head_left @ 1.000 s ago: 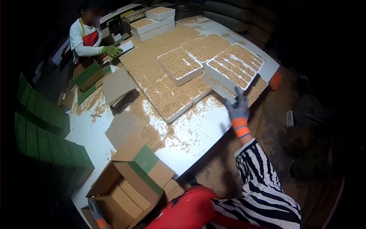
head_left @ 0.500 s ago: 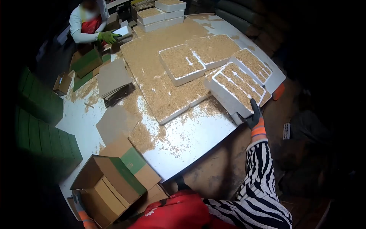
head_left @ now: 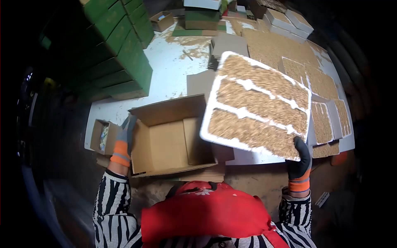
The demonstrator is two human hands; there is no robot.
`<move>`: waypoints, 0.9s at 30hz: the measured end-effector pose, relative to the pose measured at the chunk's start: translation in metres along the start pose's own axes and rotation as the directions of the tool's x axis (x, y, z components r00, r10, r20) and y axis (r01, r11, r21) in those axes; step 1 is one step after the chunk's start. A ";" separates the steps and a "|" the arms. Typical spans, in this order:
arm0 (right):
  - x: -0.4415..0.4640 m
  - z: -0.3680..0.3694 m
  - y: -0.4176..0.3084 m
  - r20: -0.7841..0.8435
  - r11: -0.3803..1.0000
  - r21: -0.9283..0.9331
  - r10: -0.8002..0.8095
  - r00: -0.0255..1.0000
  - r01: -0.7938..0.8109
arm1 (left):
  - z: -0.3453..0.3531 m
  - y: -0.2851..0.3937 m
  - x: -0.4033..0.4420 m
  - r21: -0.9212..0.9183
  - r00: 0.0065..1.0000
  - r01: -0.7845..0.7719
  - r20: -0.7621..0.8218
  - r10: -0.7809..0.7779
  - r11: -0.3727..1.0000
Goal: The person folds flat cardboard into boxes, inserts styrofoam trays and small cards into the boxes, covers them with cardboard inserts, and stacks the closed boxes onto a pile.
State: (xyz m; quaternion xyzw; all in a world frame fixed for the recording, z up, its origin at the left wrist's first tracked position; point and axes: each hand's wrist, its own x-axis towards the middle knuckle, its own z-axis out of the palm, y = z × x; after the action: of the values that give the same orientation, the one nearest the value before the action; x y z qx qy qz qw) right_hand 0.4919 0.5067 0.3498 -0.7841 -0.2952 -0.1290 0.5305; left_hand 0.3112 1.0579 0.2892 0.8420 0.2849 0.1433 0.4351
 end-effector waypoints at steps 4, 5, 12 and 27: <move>0.055 0.066 -0.120 0.309 0.740 0.422 0.427 0.850 -0.525 | 0.011 0.031 -0.008 -0.548 0.960 0.259 0.052 -0.276 0.796; 0.063 0.082 -0.143 0.375 0.696 0.458 0.413 0.830 -0.553 | 0.012 0.027 -0.009 -0.591 0.966 0.223 0.027 -0.257 0.775; 0.059 0.176 -0.140 0.595 0.864 0.102 0.345 0.726 -0.494 | -0.008 0.058 -0.035 -0.891 0.923 0.384 0.374 -0.090 0.241; 0.100 0.170 -0.173 0.684 0.866 -0.145 0.437 0.584 -0.479 | -0.010 0.084 -0.033 -0.872 0.875 0.484 0.479 -0.068 0.078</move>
State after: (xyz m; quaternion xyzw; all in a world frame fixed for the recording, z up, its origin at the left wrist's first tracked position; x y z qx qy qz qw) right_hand 0.4481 0.7393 0.4632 -0.8073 -0.2640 0.3252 0.4156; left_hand 0.3092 1.0060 0.3634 0.2883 0.2036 0.0701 0.9330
